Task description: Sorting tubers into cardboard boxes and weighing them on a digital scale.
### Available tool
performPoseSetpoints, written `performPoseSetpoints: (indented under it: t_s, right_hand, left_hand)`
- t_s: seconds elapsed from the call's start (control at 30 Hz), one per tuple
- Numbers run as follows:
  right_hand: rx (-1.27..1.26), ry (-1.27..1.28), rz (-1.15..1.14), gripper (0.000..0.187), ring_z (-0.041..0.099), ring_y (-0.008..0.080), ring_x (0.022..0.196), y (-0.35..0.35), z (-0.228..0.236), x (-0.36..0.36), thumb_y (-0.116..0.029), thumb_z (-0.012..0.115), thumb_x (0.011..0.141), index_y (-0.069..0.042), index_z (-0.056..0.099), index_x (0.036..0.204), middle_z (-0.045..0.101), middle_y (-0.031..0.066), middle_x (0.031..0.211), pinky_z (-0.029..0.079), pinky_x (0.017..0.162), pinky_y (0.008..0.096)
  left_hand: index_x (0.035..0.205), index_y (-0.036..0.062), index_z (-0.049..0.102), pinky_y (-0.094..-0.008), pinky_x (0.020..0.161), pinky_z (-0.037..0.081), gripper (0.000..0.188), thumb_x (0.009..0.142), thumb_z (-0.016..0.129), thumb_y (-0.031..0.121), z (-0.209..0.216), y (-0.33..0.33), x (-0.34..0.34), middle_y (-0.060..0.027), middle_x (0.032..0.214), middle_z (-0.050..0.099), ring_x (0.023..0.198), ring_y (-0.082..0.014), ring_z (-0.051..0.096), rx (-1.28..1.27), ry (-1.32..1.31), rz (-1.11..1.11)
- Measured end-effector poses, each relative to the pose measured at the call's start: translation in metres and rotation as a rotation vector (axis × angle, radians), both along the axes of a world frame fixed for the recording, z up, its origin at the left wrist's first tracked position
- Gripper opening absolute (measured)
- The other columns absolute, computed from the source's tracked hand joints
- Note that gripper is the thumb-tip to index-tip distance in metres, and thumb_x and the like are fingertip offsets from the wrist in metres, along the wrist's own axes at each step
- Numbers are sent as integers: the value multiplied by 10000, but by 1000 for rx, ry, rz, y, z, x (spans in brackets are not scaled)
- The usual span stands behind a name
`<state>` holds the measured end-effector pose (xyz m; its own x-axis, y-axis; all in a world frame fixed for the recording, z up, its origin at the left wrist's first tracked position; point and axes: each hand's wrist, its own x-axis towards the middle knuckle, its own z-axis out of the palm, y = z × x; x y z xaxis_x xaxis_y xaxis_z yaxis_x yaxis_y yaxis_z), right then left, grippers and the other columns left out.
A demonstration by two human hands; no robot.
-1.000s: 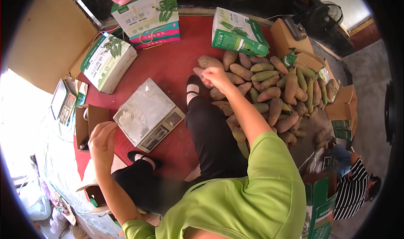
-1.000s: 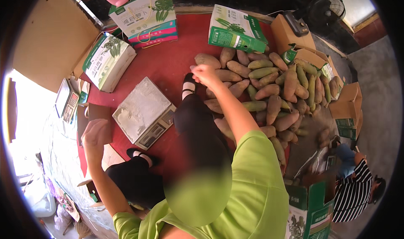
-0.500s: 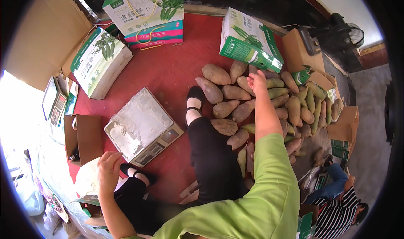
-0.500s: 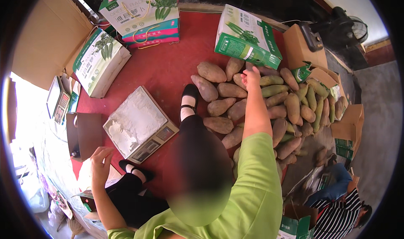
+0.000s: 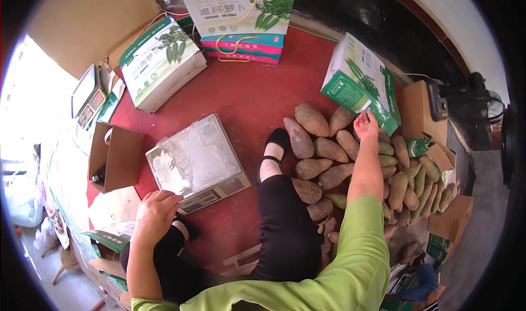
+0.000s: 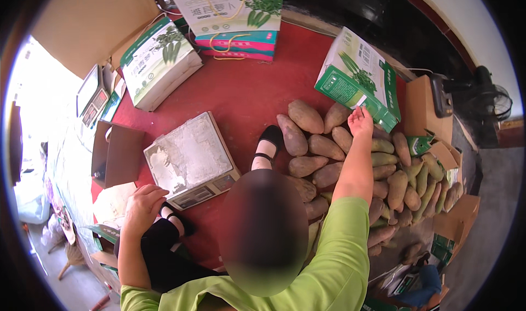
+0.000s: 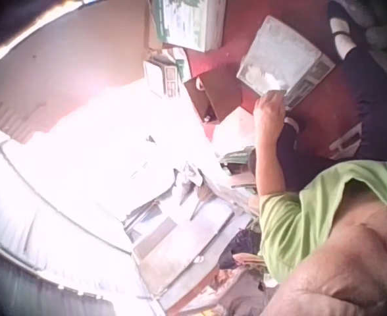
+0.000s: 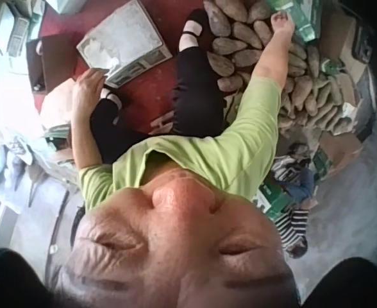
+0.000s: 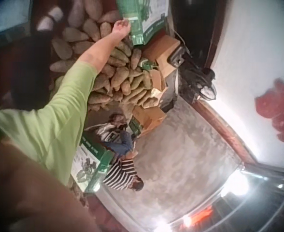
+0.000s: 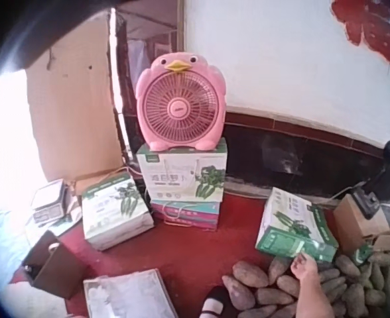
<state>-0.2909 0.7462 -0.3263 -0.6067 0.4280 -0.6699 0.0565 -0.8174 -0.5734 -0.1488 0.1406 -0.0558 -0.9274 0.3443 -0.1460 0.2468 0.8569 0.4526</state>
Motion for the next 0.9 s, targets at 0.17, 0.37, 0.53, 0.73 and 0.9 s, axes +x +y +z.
performPoseSetpoints:
  t_s: [0.17, 0.37, 0.53, 0.73, 0.9]
  right_hand:
    - [257, 136, -39, 190, 552, 121, 684, -53, 52, -8, -216, 662, 852, -85, 558, 943, 593, -16, 834, 441, 612, 278]
    - [586, 231, 108, 170, 606, 125, 710, -125, 185, 7, -183, 646, 855, -80, 581, 974, 656, 37, 894, 438, 606, 263]
    - [875, 230, 381, 253, 625, 119, 721, -182, 281, 26, -144, 635, 851, -4, 566, 1051, 669, 81, 850, 423, 606, 220]
    - [1061, 465, 499, 267, 527, 60, 661, -239, 339, 37, -76, 643, 824, 47, 541, 1039, 586, 7, 738, 381, 606, 200]
    - [1167, 632, 753, 267, 464, 44, 646, -286, 373, 49, -36, 651, 776, 0, 559, 1024, 480, -41, 683, 364, 605, 192]
  left_hand:
    - [895, 53, 664, -390, 744, 468, 124, 783, 613, 73, 3, 1, 2, -93, 842, 632, 796, -291, 606, -4, 67, -17]
    - [884, 50, 666, -389, 739, 469, 111, 791, 613, 78, 15, -11, 12, -100, 848, 635, 793, -306, 602, 43, 138, 8]
    - [893, 40, 671, -377, 719, 489, 112, 798, 616, 62, 24, -23, 18, -120, 863, 635, 793, -327, 615, 188, 186, 123]
    - [917, 6, 669, -327, 731, 485, 130, 792, 635, 9, 26, -43, 15, -136, 862, 638, 802, -280, 631, 414, 319, 275]
    - [923, 3, 666, -308, 738, 490, 138, 790, 628, 0, 28, -64, 12, -122, 860, 643, 806, -237, 629, 395, 407, 381]
